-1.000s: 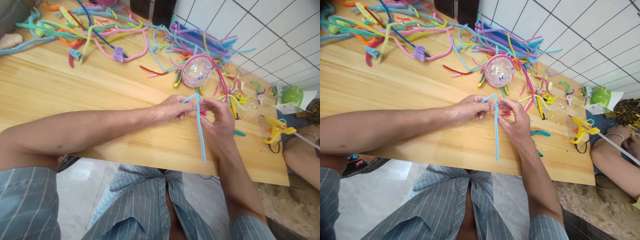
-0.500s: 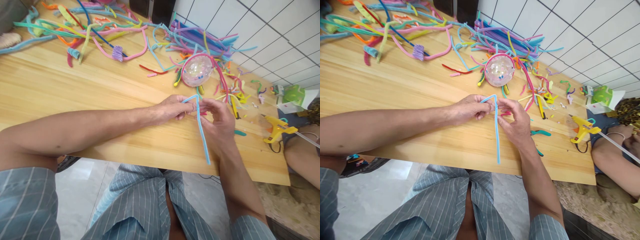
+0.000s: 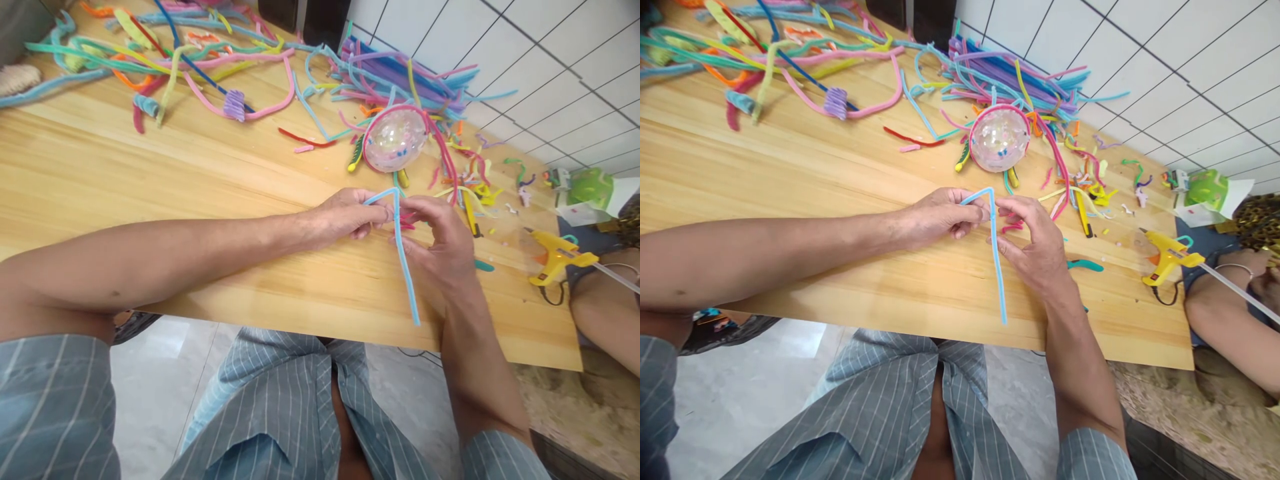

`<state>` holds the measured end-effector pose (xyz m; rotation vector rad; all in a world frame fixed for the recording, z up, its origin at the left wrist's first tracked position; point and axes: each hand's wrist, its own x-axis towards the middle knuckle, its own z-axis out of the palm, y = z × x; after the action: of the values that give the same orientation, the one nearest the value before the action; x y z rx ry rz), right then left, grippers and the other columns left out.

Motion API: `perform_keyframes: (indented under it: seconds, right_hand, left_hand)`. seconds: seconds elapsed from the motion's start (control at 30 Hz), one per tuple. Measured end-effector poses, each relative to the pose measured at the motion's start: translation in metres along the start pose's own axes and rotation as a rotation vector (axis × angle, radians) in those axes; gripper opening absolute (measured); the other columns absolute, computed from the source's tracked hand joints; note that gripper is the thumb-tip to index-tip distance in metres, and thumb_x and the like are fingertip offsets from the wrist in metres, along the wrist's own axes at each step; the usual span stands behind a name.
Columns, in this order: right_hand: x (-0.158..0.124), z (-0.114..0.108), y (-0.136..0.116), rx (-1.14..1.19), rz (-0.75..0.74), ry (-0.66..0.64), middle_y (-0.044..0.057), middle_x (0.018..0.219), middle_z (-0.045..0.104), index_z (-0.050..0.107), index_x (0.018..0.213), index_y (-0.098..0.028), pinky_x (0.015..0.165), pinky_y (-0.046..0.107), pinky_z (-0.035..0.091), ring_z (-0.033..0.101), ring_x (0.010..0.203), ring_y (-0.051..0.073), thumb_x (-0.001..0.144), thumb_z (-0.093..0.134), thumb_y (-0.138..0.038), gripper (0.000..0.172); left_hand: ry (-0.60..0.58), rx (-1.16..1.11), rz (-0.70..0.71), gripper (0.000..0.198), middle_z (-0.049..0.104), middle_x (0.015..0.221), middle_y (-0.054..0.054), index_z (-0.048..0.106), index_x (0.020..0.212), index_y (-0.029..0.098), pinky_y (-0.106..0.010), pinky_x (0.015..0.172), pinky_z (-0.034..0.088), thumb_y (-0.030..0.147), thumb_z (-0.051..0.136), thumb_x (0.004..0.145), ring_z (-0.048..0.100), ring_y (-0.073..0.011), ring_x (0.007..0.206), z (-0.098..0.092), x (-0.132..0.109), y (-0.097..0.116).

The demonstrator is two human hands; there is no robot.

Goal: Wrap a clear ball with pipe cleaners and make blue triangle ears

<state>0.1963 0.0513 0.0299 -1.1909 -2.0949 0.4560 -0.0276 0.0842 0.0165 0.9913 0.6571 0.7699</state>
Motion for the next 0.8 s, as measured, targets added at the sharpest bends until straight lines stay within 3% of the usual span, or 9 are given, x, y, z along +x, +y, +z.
perform_keyframes:
  seconds: [0.23,0.47,0.8]
  right_hand:
    - [0.002,-0.003,-0.001,0.003,-0.045,-0.097,0.006,0.134,0.079,0.076,0.132,-0.039,0.09,0.049,0.07,0.076,0.116,0.03,0.093,0.086,-0.042,0.041]
    - [0.007,-0.011,-0.003,0.047,-0.007,-0.172,0.005,0.133,0.08,0.078,0.132,-0.039,0.093,0.049,0.07,0.077,0.117,0.03,0.087,0.092,-0.044,0.047]
    - [0.009,-0.008,-0.003,0.076,0.012,-0.144,0.005,0.125,0.082,0.082,0.122,-0.037,0.092,0.049,0.069,0.077,0.114,0.03,0.087,0.091,-0.042,0.037]
  left_hand:
    - [-0.009,0.033,0.017,0.022,0.05,0.056,0.006,0.069,0.071,0.015,-0.02,0.048,0.032,0.009,0.067,0.092,0.042,-0.0047,0.048,0.0,0.0,-0.003]
    - [-0.017,0.051,0.038,0.021,0.052,0.058,0.006,0.066,0.07,0.016,-0.02,0.049,0.035,0.014,0.069,0.09,0.044,-0.0053,0.05,-0.002,0.002,-0.007]
    - [0.002,0.091,0.033,0.017,0.056,0.06,0.005,0.069,0.072,0.016,-0.02,0.051,0.036,0.008,0.064,0.087,0.047,-0.0056,0.051,-0.003,0.001,-0.009]
